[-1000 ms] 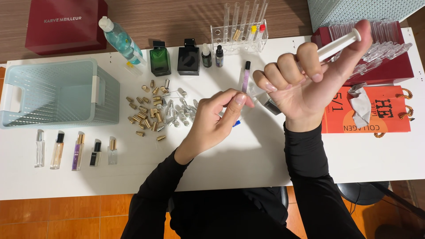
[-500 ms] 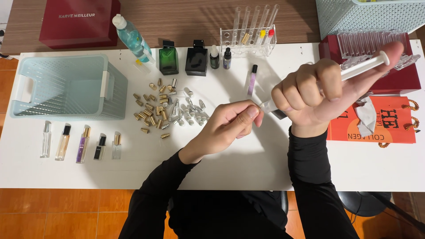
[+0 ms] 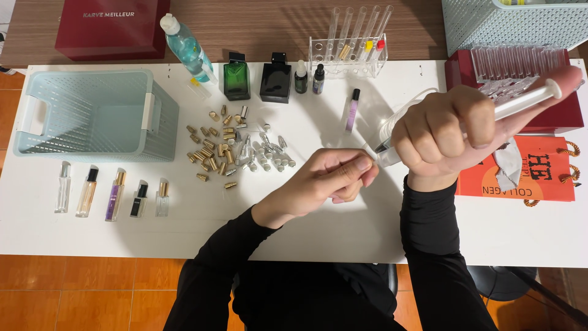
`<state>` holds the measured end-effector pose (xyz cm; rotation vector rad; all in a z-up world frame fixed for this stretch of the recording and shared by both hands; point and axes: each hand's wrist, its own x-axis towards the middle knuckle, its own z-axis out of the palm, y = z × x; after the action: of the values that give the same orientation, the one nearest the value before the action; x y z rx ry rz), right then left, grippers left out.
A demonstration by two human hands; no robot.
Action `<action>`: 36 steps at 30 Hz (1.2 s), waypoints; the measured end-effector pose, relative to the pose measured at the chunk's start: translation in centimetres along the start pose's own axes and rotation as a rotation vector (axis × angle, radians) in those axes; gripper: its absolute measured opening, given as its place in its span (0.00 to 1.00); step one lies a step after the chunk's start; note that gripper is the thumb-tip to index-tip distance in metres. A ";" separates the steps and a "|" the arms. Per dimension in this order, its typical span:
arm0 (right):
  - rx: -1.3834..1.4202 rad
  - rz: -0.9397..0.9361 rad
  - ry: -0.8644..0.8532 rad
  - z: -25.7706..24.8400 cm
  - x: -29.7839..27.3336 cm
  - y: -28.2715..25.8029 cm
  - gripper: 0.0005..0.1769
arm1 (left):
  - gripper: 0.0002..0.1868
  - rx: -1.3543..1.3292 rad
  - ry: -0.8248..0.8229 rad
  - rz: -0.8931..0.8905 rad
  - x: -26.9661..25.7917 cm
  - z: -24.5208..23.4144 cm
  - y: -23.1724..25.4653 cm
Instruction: The recorder is using a syringe to transfer liquid perfume from a larger source into a small travel-sized vial.
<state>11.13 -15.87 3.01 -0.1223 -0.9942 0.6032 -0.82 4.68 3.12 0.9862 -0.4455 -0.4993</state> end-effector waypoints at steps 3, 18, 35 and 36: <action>0.043 -0.018 -0.047 0.2 0.1 0.1 0.42 | 0.19 -0.032 -0.010 -0.001 0.0 0.3 -0.1; 0.067 -0.313 0.106 -0.3 -2.7 -5.6 0.41 | 0.18 -0.050 0.013 0.063 -1.4 -0.7 2.2; -1.797 1.035 -0.191 1.2 2.4 4.1 0.30 | 0.13 -0.305 0.427 0.865 -6.0 -9.1 3.1; -1.797 1.034 -0.189 1.8 3.0 4.3 0.30 | 0.13 -0.304 0.426 0.864 -6.1 -9.0 3.2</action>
<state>9.04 -11.01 4.69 -2.2933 -1.3553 0.4318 0.05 15.75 0.81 0.5054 -0.3536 0.4112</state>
